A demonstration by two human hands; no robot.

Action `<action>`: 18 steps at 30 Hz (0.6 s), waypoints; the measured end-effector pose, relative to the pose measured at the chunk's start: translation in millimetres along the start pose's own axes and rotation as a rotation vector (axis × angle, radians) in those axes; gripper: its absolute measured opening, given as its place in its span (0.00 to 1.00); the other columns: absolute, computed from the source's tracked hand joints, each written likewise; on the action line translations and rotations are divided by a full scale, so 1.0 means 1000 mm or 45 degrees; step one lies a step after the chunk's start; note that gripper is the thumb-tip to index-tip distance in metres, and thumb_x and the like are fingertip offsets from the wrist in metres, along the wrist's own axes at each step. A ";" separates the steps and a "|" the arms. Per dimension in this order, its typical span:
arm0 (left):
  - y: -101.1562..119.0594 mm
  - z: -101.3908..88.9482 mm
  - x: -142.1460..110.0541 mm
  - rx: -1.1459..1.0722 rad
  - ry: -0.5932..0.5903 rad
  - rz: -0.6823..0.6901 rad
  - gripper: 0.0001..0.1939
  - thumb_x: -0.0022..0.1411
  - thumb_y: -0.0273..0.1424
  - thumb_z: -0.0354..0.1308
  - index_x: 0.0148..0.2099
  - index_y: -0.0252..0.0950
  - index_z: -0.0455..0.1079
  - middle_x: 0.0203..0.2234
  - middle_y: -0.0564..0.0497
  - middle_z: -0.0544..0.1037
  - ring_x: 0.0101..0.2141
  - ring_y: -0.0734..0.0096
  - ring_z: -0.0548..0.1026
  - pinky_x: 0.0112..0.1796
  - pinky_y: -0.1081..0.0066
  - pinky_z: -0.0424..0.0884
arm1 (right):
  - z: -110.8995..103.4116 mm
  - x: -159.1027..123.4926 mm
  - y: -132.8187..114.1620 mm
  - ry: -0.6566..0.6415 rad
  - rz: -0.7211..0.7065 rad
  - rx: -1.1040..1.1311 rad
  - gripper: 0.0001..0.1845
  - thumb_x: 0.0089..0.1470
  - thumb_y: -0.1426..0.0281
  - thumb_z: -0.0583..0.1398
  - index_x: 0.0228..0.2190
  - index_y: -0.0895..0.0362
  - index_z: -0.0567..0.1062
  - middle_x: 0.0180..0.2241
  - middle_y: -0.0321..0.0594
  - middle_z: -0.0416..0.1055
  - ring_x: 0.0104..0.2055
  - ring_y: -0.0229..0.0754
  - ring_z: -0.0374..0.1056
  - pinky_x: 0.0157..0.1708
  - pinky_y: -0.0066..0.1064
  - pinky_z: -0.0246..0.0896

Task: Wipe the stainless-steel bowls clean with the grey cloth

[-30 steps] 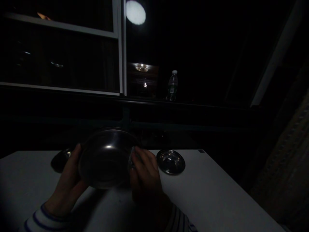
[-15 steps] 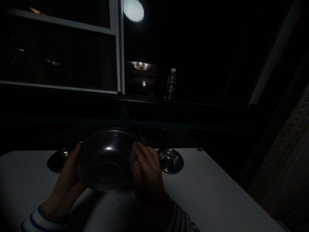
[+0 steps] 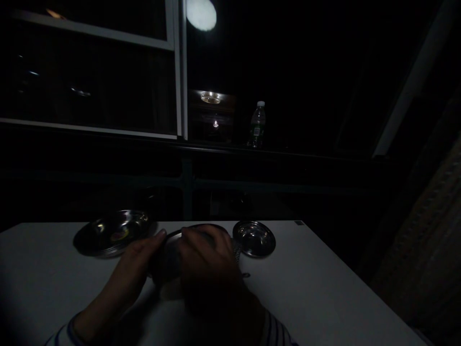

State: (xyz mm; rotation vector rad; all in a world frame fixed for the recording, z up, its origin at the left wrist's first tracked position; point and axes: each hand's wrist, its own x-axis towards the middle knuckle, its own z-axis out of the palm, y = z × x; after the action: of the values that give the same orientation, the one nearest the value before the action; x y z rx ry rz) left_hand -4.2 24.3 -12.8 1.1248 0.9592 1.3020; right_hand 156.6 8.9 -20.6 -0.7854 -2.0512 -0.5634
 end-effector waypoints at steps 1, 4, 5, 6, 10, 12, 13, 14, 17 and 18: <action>0.000 0.002 -0.001 0.014 0.000 0.009 0.21 0.44 0.45 0.63 0.14 0.33 0.66 0.08 0.56 0.65 0.13 0.79 0.60 0.16 0.77 0.55 | 0.000 0.001 -0.005 -0.042 0.004 -0.006 0.17 0.55 0.70 0.52 0.46 0.58 0.69 0.48 0.43 0.69 0.48 0.49 0.59 0.44 0.43 0.60; 0.000 0.002 -0.002 0.063 0.016 0.040 0.22 0.45 0.46 0.62 0.14 0.34 0.66 0.09 0.55 0.66 0.14 0.78 0.61 0.16 0.77 0.55 | 0.001 0.003 -0.014 -0.100 -0.041 0.011 0.18 0.54 0.72 0.52 0.47 0.60 0.68 0.47 0.44 0.69 0.49 0.48 0.59 0.45 0.41 0.60; 0.000 0.001 -0.001 0.070 0.030 0.050 0.22 0.45 0.45 0.62 0.14 0.34 0.66 0.09 0.56 0.66 0.14 0.78 0.61 0.17 0.77 0.56 | 0.001 0.003 -0.013 -0.090 -0.058 0.012 0.18 0.54 0.72 0.52 0.47 0.60 0.68 0.48 0.45 0.68 0.50 0.47 0.59 0.46 0.40 0.60; -0.001 -0.001 0.001 0.065 0.054 0.052 0.21 0.45 0.45 0.62 0.14 0.34 0.65 0.09 0.56 0.66 0.14 0.79 0.61 0.17 0.77 0.56 | 0.000 0.003 -0.010 -0.065 -0.060 0.013 0.17 0.55 0.72 0.52 0.46 0.60 0.69 0.49 0.46 0.67 0.50 0.47 0.59 0.46 0.41 0.59; -0.002 -0.011 0.008 -0.112 0.135 -0.013 0.19 0.47 0.43 0.62 0.17 0.34 0.67 0.11 0.56 0.69 0.15 0.78 0.64 0.18 0.78 0.60 | -0.002 0.000 0.011 0.068 0.025 0.091 0.17 0.56 0.74 0.51 0.46 0.61 0.69 0.51 0.51 0.63 0.54 0.47 0.56 0.49 0.43 0.59; 0.002 -0.013 0.010 -0.285 0.187 -0.048 0.14 0.50 0.40 0.61 0.23 0.34 0.71 0.17 0.53 0.75 0.19 0.74 0.70 0.22 0.76 0.66 | -0.005 -0.001 0.021 0.122 0.089 0.178 0.18 0.56 0.75 0.50 0.49 0.61 0.67 0.52 0.52 0.62 0.55 0.45 0.56 0.50 0.42 0.59; 0.005 -0.014 0.011 -0.382 0.217 -0.060 0.11 0.51 0.39 0.61 0.26 0.35 0.73 0.19 0.53 0.77 0.21 0.72 0.72 0.23 0.75 0.68 | -0.007 -0.001 0.025 0.137 0.123 0.217 0.19 0.56 0.76 0.50 0.50 0.61 0.66 0.52 0.52 0.62 0.55 0.45 0.56 0.50 0.41 0.59; 0.007 -0.014 0.011 -0.473 0.240 -0.073 0.10 0.52 0.38 0.60 0.29 0.36 0.74 0.22 0.52 0.78 0.23 0.70 0.74 0.25 0.74 0.70 | -0.008 -0.001 0.027 0.150 0.159 0.247 0.20 0.56 0.76 0.50 0.51 0.61 0.65 0.52 0.51 0.62 0.55 0.44 0.56 0.51 0.41 0.59; 0.015 -0.015 0.011 -0.637 0.245 -0.109 0.10 0.54 0.39 0.57 0.34 0.40 0.74 0.27 0.52 0.80 0.31 0.65 0.77 0.30 0.71 0.73 | -0.006 -0.003 0.026 0.168 0.219 0.293 0.22 0.57 0.76 0.50 0.53 0.58 0.63 0.53 0.49 0.62 0.55 0.44 0.56 0.51 0.41 0.59; 0.016 -0.016 0.011 -0.641 0.251 -0.104 0.10 0.55 0.40 0.56 0.35 0.41 0.74 0.28 0.52 0.80 0.33 0.63 0.77 0.32 0.70 0.74 | -0.003 -0.004 0.025 0.186 0.231 0.299 0.23 0.57 0.76 0.51 0.54 0.57 0.63 0.53 0.49 0.62 0.56 0.44 0.56 0.51 0.42 0.59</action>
State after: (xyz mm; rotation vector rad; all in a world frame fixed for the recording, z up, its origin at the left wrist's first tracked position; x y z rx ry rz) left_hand -22.6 36.0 0.0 0.5734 0.7472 1.4980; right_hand 177.1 23.1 -19.6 -0.7569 -1.8487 -0.2638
